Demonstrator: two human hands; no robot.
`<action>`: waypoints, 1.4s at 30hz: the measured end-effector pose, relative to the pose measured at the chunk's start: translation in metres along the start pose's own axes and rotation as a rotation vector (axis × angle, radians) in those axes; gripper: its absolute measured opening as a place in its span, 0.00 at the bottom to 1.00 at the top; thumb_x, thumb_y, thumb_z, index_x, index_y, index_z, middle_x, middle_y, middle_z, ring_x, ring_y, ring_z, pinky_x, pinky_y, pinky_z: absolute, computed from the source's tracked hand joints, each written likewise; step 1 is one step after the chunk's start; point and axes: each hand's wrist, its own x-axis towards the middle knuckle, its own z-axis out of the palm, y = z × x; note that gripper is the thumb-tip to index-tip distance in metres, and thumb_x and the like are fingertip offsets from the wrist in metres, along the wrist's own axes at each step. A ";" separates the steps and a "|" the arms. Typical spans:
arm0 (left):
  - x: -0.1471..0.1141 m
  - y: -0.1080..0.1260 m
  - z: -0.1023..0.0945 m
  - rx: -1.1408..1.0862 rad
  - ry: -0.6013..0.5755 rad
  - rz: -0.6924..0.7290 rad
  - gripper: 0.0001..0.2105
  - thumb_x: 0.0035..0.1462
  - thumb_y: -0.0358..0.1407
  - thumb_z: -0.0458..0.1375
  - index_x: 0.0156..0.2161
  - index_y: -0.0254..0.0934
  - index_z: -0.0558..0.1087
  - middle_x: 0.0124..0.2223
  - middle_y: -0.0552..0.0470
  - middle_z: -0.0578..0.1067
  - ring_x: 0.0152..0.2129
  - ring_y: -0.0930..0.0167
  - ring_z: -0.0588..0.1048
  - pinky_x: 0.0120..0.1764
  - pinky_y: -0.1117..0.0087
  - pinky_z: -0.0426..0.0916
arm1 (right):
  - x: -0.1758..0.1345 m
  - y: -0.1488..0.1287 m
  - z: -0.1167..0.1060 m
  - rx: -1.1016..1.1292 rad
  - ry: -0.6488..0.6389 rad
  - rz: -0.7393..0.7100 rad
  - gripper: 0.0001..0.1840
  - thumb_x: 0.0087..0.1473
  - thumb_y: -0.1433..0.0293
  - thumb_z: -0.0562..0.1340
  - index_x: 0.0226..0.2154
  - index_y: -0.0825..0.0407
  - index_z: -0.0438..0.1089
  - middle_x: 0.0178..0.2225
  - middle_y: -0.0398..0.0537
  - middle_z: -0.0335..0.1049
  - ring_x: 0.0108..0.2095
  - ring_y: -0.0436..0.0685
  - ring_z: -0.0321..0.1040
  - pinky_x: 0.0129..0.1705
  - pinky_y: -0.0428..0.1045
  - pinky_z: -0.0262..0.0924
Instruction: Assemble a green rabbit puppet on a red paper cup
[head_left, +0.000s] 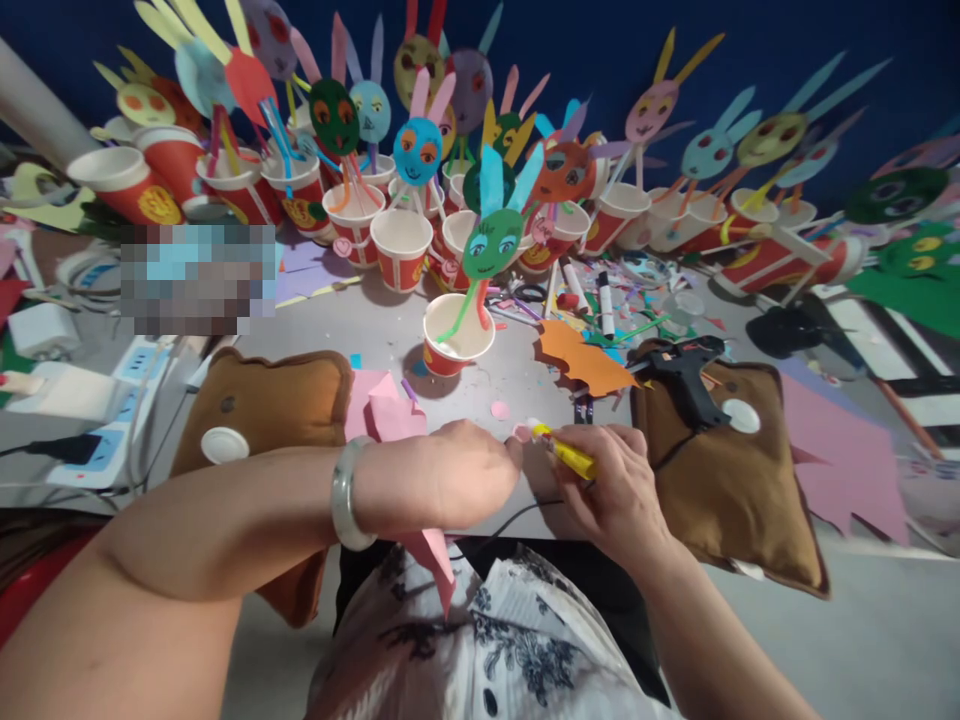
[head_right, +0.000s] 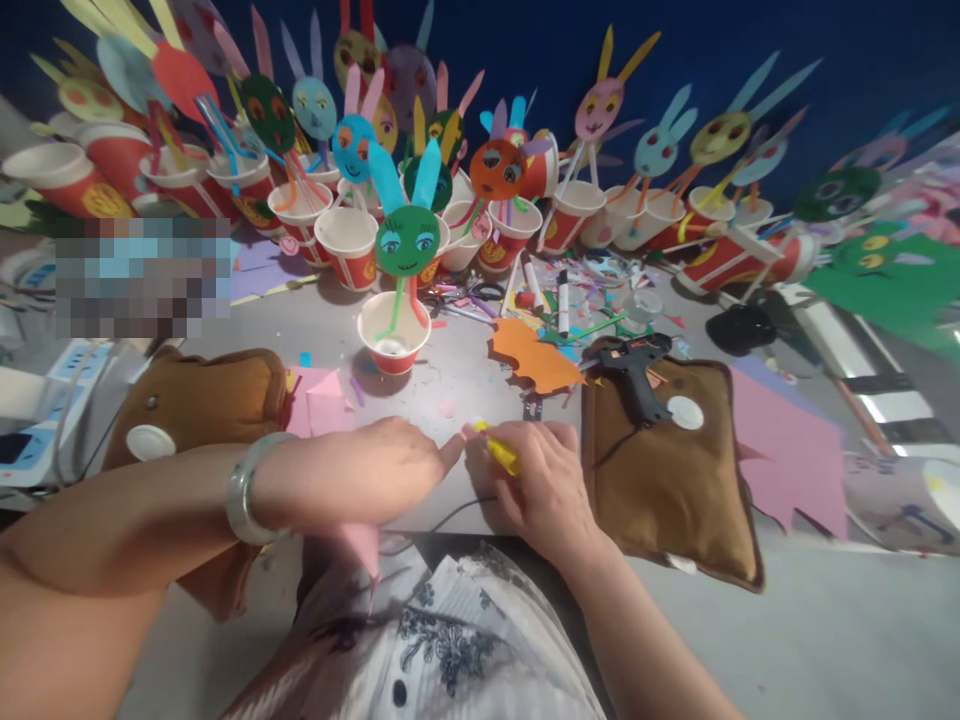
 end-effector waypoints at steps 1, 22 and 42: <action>0.000 0.000 0.001 0.006 -0.012 0.008 0.34 0.54 0.52 0.61 0.54 0.21 0.71 0.44 0.33 0.77 0.38 0.59 0.77 0.35 0.64 0.69 | -0.001 0.000 0.000 0.016 -0.014 -0.002 0.12 0.59 0.73 0.58 0.46 0.49 0.62 0.35 0.47 0.74 0.33 0.58 0.71 0.41 0.55 0.56; 0.001 0.003 -0.013 -0.025 -0.029 -0.073 0.11 0.57 0.36 0.62 0.41 0.28 0.75 0.40 0.40 0.79 0.35 0.63 0.78 0.31 0.67 0.68 | 0.000 -0.007 0.006 0.117 0.032 0.154 0.06 0.62 0.67 0.61 0.43 0.49 0.65 0.34 0.48 0.76 0.32 0.58 0.70 0.39 0.55 0.61; 0.001 -0.003 0.005 0.012 -0.039 -0.029 0.33 0.45 0.59 0.64 0.41 0.27 0.74 0.32 0.45 0.75 0.28 0.64 0.74 0.30 0.65 0.65 | 0.005 -0.004 0.005 -0.172 -0.032 -0.178 0.09 0.63 0.76 0.56 0.46 0.52 0.62 0.35 0.50 0.76 0.33 0.58 0.71 0.44 0.57 0.55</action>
